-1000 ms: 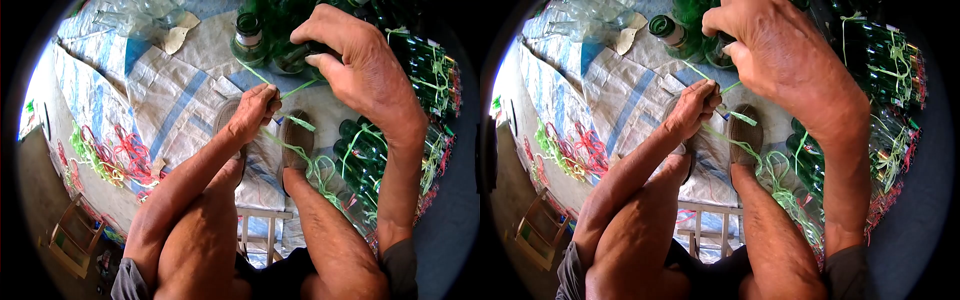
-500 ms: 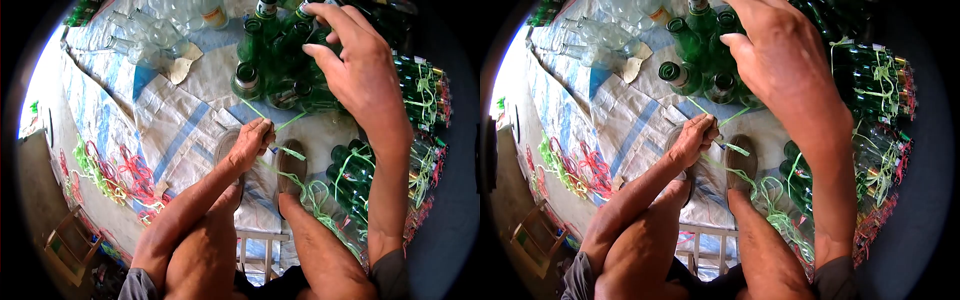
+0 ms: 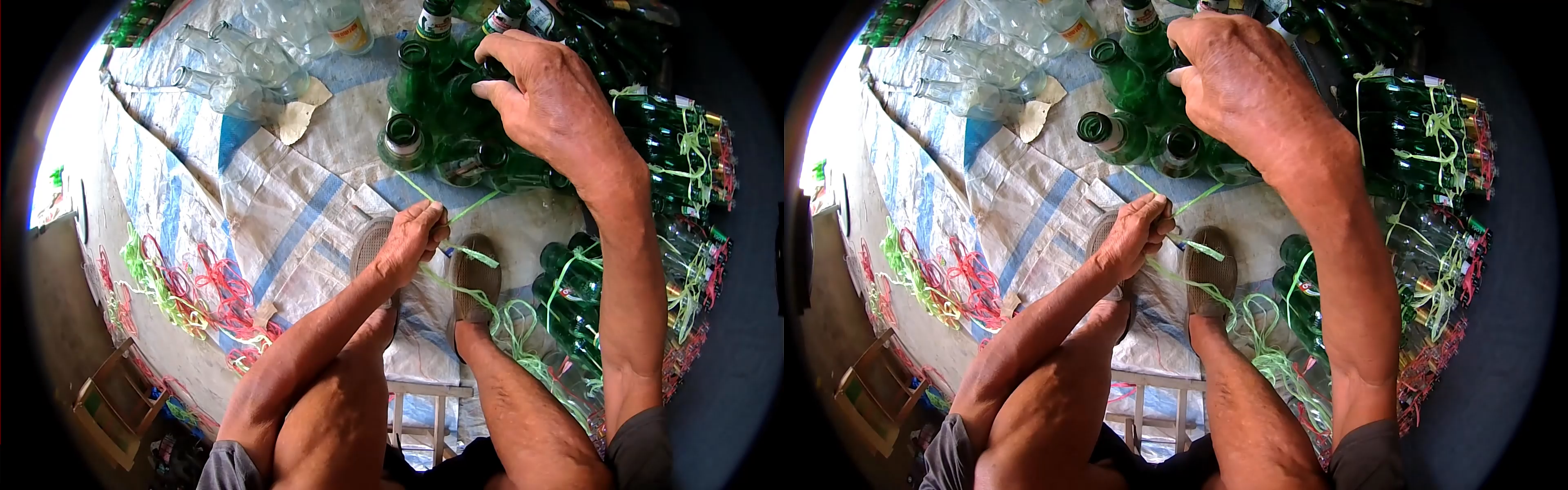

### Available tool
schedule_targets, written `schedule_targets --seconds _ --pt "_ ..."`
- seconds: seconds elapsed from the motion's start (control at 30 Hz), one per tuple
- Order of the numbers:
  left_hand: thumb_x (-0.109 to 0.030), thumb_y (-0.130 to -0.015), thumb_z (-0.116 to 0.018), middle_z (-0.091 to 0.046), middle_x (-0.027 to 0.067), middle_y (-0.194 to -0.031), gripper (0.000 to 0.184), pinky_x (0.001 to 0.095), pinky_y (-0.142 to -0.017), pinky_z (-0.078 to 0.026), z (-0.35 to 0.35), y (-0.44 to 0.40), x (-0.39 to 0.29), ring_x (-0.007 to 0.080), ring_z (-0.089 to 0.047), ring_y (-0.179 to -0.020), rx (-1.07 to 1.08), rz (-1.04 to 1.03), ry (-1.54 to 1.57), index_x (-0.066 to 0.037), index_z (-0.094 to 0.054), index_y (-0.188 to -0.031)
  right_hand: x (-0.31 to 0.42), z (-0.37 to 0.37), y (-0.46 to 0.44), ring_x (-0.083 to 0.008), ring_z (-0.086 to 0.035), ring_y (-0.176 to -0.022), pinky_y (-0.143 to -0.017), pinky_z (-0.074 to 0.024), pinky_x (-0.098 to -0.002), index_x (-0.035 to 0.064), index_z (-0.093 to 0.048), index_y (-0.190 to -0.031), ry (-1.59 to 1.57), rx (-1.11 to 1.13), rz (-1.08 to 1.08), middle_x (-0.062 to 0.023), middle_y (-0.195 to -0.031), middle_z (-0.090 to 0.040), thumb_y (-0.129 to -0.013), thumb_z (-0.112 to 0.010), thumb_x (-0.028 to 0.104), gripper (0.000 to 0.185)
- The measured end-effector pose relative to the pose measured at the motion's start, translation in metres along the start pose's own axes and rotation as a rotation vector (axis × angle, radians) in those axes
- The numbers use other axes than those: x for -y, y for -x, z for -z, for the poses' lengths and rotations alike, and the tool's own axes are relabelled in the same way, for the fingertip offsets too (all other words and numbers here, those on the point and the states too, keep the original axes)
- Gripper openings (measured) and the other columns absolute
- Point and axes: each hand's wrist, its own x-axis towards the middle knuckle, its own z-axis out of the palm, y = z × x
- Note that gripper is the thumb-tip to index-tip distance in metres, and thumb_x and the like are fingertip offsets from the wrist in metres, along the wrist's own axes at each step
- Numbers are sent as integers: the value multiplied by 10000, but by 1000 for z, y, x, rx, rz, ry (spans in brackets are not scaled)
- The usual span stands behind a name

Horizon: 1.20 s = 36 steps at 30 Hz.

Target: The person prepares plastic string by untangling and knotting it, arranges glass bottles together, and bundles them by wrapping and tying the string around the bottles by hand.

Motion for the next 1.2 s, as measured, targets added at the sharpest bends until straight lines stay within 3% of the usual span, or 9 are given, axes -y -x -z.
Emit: schedule_targets --seconds 0.17,0.47,0.57,0.73,0.83,0.93,1.03,1.1,1.2 --pt "-319 -1081 -507 -429 -71 -688 258 220 -483 -238 0 0 0 36 -288 -543 5 -8 3 -136 -528 -900 -3 -7 3 -449 -680 -969 -799 -545 -520 -14 -631 -953 33 -23 -25 -244 -981 -690 -875 -719 58 138" --pt "-326 -1082 -508 -454 -62 -702 258 217 -489 -239 1 0 1 36 -295 -545 13 1 17 -139 -534 -907 -3 2 5 -443 -668 -1006 -832 -538 -501 -12 -659 -1033 -38 54 -36 -221 -1007 -690 -845 -740 80 225" --pt "-328 -1083 -508 -467 -59 -710 259 217 -492 -241 2 0 2 36 -298 -550 15 -3 13 -138 -538 -909 -5 2 7 -332 -598 -716 -675 -474 -409 -23 -634 -1088 -91 56 -12 -160 -879 -602 -851 -734 83 278" --pt "-334 -1084 -512 -473 -57 -717 268 221 -501 -248 4 0 3 40 -298 -561 16 -11 -14 -136 -546 -906 4 24 -4 -133 -580 -696 -654 -487 -329 -8 -686 -1099 -192 152 -207 -95 -780 -651 -927 -768 210 290" --pt "-332 -1085 -513 -475 -55 -721 265 221 -505 -249 4 -1 3 41 -298 -565 26 -16 -10 -138 -545 -907 -11 17 -16 -116 -574 -696 -634 -473 -285 14 -696 -1116 -65 -173 -36 -85 -803 -649 -960 -726 181 231" --pt "-337 -1087 -511 -476 -53 -725 268 221 -509 -248 5 -1 3 41 -297 -570 31 -14 -4 -142 -542 -908 3 31 -32 -326 -637 -851 -789 -514 -400 -39 -661 -1120 -86 -253 -75 -180 -948 -626 -897 -680 69 249" --pt "-344 -1088 -509 -473 -56 -728 270 223 -511 -243 5 -2 3 40 -294 -572 26 7 -7 -145 -540 -909 -29 15 -45 -370 -640 -860 -812 -516 -432 -38 -651 -1145 58 -280 43 -206 -994 -636 -896 -691 80 279" --pt "-345 -1088 -508 -469 -57 -726 271 222 -513 -240 5 -1 2 39 -292 -573 28 16 -3 -147 -538 -906 -39 11 -47 -331 -645 -788 -747 -508 -427 15 -661 -1203 120 -78 -133 -182 -1016 -679 -911 -732 188 347" --pt "-347 -1088 -511 -456 -64 -722 276 222 -517 -233 5 -1 1 37 -284 -577 26 33 2 -150 -538 -896 -50 3 -54 -376 -635 -816 -779 -495 -472 28 -652 -1165 90 -69 -108 -205 -926 -643 -881 -743 181 336"
